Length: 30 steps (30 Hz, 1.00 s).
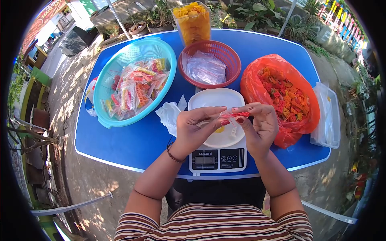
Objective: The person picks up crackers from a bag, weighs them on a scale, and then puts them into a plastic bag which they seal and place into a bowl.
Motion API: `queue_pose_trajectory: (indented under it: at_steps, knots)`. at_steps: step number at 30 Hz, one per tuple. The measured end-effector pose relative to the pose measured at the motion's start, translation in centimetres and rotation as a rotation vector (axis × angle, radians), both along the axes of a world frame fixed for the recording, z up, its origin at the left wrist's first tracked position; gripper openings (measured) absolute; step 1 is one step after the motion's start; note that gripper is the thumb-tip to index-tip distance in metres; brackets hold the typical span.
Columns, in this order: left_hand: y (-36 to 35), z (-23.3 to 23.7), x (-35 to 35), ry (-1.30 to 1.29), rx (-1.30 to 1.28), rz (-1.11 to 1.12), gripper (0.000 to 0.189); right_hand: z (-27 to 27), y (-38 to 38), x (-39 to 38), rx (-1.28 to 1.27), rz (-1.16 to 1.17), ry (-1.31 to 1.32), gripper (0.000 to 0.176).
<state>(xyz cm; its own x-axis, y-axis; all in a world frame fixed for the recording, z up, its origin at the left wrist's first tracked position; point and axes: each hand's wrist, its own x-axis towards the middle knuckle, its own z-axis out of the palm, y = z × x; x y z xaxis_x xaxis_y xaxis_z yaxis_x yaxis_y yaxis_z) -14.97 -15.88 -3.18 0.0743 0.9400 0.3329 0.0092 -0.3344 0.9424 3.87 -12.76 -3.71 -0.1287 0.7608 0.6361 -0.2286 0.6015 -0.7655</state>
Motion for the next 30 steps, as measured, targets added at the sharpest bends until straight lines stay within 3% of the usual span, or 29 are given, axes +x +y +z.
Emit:
queue_pose_trajectory:
  at_steps: [5, 11, 17, 20, 23, 30]
  knots:
    - [0.2, -0.4, -0.1, -0.062, 0.014, -0.013, 0.033, -0.2, 0.4, 0.2, 0.107, -0.149, -0.145, 0.012]
    - [0.3, -0.3, -0.2, -0.113, 0.026, -0.024, 0.028, 1.1, 0.7, 0.7, 0.187, -0.126, -0.335, 0.026]
    - [0.4, -0.1, -0.2, -0.064, 0.023, -0.051, 0.028, 0.2, 0.3, 0.2, 0.115, -0.131, -0.304, 0.023]
    - [0.2, 0.5, -0.3, 0.015, 0.031, -0.087, 0.029, 0.2, 0.4, -0.3, 0.045, -0.176, -0.165, 0.019]
    - [0.3, 0.2, -0.3, 0.046, 0.015, -0.089, 0.03, 0.8, 0.8, 0.3, 0.212, -0.135, -0.393, 0.02]
    - [0.4, -0.3, -0.3, -0.014, 0.02, -0.048, 0.031, 1.3, 0.4, -0.1, 0.221, -0.135, -0.463, 0.016]
